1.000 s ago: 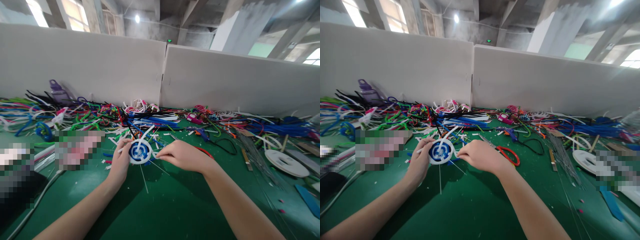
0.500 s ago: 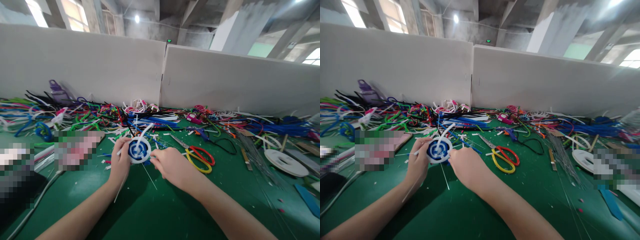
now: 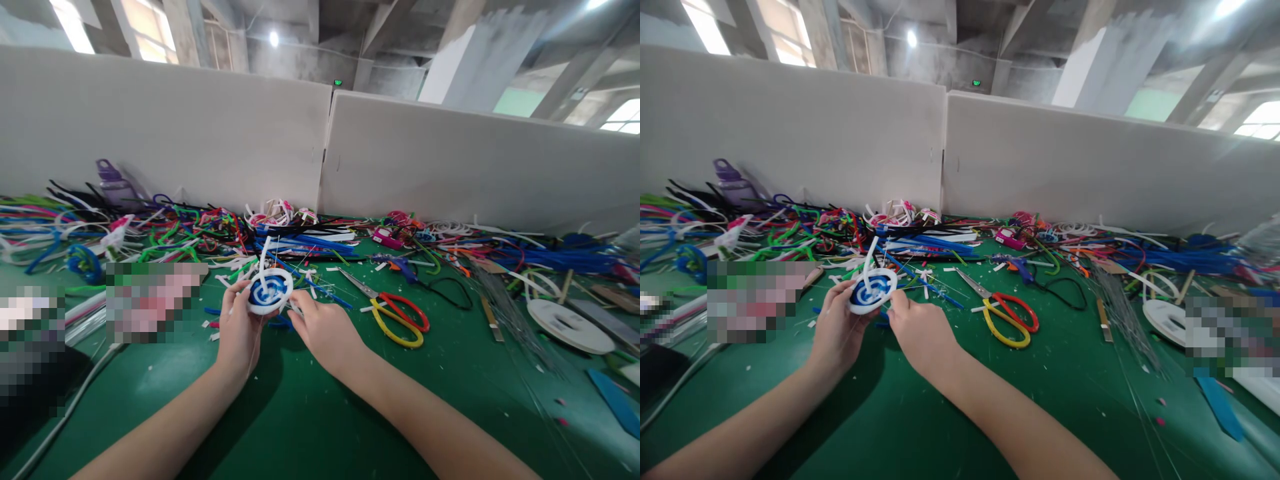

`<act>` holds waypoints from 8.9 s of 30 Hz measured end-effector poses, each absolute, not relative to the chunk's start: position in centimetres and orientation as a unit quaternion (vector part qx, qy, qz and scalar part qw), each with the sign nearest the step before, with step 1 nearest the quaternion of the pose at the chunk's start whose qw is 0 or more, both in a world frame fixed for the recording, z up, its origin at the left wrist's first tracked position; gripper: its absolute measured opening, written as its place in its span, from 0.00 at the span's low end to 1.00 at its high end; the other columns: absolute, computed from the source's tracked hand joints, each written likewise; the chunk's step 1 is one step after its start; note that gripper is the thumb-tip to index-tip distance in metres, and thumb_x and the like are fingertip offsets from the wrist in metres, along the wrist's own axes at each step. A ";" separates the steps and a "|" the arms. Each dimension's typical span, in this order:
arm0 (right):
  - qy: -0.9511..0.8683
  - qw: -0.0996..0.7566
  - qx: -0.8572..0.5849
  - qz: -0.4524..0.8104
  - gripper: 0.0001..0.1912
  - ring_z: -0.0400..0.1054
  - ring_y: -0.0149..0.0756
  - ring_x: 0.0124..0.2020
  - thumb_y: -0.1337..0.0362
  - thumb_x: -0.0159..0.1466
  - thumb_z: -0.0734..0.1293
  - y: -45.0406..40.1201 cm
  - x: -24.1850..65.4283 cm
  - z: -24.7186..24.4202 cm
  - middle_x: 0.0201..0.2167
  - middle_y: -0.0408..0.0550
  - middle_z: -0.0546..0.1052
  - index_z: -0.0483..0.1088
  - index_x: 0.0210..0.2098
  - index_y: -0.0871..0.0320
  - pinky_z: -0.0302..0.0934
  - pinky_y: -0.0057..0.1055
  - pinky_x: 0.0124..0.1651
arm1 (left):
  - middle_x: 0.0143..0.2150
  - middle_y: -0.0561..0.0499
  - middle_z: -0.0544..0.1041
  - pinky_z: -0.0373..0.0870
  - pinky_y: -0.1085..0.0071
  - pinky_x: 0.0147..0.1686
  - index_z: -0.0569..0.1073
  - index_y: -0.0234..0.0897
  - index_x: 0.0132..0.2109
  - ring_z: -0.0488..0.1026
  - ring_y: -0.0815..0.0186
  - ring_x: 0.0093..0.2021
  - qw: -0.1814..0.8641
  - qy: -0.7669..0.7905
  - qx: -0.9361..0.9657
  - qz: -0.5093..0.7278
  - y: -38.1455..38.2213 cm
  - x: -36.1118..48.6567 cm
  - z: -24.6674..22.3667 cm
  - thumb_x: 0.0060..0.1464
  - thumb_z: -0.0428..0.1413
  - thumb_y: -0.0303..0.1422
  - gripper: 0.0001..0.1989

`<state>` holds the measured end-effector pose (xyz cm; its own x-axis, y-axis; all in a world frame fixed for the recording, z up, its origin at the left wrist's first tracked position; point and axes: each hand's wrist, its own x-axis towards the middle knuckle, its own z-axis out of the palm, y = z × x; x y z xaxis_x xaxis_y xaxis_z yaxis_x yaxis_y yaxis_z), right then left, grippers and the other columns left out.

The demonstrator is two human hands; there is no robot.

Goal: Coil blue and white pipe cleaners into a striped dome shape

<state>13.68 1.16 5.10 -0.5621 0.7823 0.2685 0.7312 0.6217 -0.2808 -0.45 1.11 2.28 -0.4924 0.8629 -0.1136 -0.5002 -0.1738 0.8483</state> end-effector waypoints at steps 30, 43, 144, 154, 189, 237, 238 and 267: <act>-0.556 0.486 -0.401 0.542 0.12 0.74 0.36 0.26 0.57 0.55 0.69 5.9 16.3 4.5 0.24 0.45 0.78 0.67 0.33 0.58 0.70 0.33 0.31 | 0.43 0.51 0.73 0.70 0.64 0.44 0.70 0.42 0.43 0.71 0.64 0.44 0.516 0.344 0.380 0.686 0.7 0.1 1.1 0.55 0.52 0.32 0.07; -0.672 0.418 -0.351 0.500 0.11 0.74 0.36 0.28 0.58 0.59 0.67 5.1 16.8 5.4 0.26 0.45 0.79 0.66 0.37 0.58 0.71 0.34 0.33 | 0.13 0.61 0.61 0.64 0.76 0.19 0.70 0.35 0.32 0.56 0.77 0.13 0.620 0.382 0.351 0.588 1.4 -0.9 1.6 0.49 0.60 0.37 0.10; -0.691 0.504 -0.359 0.374 0.12 0.74 0.33 0.33 0.64 0.58 0.68 1.9 13.3 0.9 0.34 0.45 0.78 0.73 0.42 0.54 0.69 0.30 0.37 | 0.16 0.57 0.68 0.57 0.79 0.12 0.69 0.34 0.27 0.63 0.74 0.14 0.559 0.425 0.197 0.684 1.2 -0.2 1.2 0.42 0.59 0.32 0.07; -0.596 0.506 -0.333 0.527 0.13 0.73 0.35 0.32 0.66 0.52 0.72 2.0 13.0 0.5 0.31 0.44 0.78 0.73 0.38 0.55 0.68 0.30 0.36 | 0.22 0.53 0.74 0.65 0.76 0.17 0.73 0.32 0.30 0.69 0.70 0.19 0.551 0.443 0.255 0.660 0.8 -0.1 1.0 0.40 0.63 0.36 0.11; -0.338 0.609 -0.302 0.651 0.10 0.66 0.26 0.25 0.64 0.45 0.76 5.2 14.3 1.3 0.28 0.41 0.76 0.76 0.28 0.57 0.64 0.29 0.35 | 0.30 0.52 0.71 0.69 0.72 0.28 0.73 0.35 0.36 0.67 0.69 0.28 0.639 0.350 0.389 0.564 1.2 -0.4 1.7 0.46 0.58 0.29 0.07; -0.356 0.619 -0.279 0.642 0.10 0.68 0.26 0.28 0.64 0.47 0.75 6.2 15.0 0.4 0.25 0.37 0.74 0.72 0.28 0.56 0.64 0.27 0.38 | 0.41 0.50 0.72 0.74 0.67 0.31 0.74 0.38 0.39 0.73 0.65 0.32 0.680 0.355 0.301 0.566 1.5 -0.5 1.8 0.48 0.55 0.28 0.09; -0.359 0.618 -0.276 0.642 0.10 0.68 0.26 0.28 0.64 0.47 0.75 6.2 15.0 0.4 0.25 0.38 0.74 0.73 0.28 0.56 0.64 0.28 0.38 | 0.39 0.51 0.72 0.74 0.67 0.31 0.74 0.39 0.39 0.73 0.65 0.32 0.677 0.352 0.304 0.571 1.6 -0.5 1.7 0.49 0.55 0.28 0.09; -0.392 0.442 -0.354 0.725 0.12 0.67 0.24 0.22 0.66 0.44 0.77 6.7 16.6 0.9 0.21 0.41 0.74 0.76 0.28 0.62 0.65 0.24 0.30 | 0.47 0.38 0.77 0.70 0.53 0.46 0.66 0.32 0.56 0.74 0.50 0.48 0.795 0.205 0.282 0.496 2.0 -2.6 1.6 0.50 0.48 0.27 0.24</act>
<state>16.63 6.66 0.93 -0.3598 0.9179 -0.1671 -0.3633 -0.3028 -0.8811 -2.64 1.99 1.55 0.4248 0.9041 -0.0463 -0.6729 0.3495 0.6520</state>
